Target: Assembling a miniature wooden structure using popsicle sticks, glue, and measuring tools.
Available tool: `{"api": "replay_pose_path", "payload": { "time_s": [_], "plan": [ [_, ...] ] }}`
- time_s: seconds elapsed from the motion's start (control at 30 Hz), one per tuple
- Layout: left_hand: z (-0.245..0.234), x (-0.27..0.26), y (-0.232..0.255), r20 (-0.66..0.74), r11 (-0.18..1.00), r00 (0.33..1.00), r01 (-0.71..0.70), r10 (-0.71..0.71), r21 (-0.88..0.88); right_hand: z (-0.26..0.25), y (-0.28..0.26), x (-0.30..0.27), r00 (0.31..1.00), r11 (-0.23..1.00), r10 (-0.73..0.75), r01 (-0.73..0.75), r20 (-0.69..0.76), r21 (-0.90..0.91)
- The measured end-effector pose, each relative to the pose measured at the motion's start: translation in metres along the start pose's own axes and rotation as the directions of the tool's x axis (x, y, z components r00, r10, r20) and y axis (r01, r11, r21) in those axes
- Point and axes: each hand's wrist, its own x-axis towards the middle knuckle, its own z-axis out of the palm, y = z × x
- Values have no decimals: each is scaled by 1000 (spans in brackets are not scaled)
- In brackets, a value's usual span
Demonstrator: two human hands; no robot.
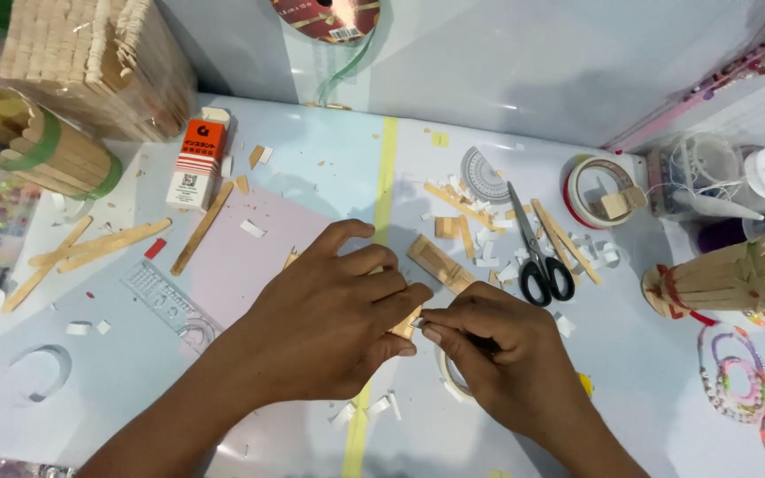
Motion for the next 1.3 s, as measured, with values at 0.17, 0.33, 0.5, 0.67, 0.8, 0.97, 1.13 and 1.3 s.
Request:
{"api": "replay_pose_path", "payload": {
  "time_s": [0.17, 0.33, 0.5, 0.67, 0.8, 0.97, 1.13, 1.3],
  "plan": [
    [-1, 1, 1, 0, 1000, 1000, 4, -4, 1, 1, -3, 2, 1000, 1000, -13, 13, -4, -2],
    [-3, 0, 0, 2, 1000, 1000, 7, -7, 6, 3, -3, 2, 1000, 1000, -7, 7, -9, 2],
    [-2, -3, -3, -28, 1000, 999, 16, -17, -18, -4, -1, 1, 990, 980, 136, -140, 36, 139],
    [-2, -5, -5, -25, 1000, 1000, 19, -19, 1, -1, -4, 3, 987, 979, 161, -163, 26, 125],
    [-1, -5, -5, -34, 1000, 999, 10, -10, -6, 2, -5, 3, 996, 990, 87, -86, -4, 108],
    [-2, -4, -4, -28, 1000, 1000, 15, -15, -19, 3, -4, 3, 998, 995, 66, -67, 6, 75],
    [-2, -5, -5, -4, 1000, 1000, 22, -22, -5, 1, -2, 2, 995, 988, 80, -87, 54, 127],
    [-11, -8, -15, -96, 988, 995, 17, -32, -151, -9, 0, 3, 979, 918, 202, -186, -8, 351]
  ]
}}
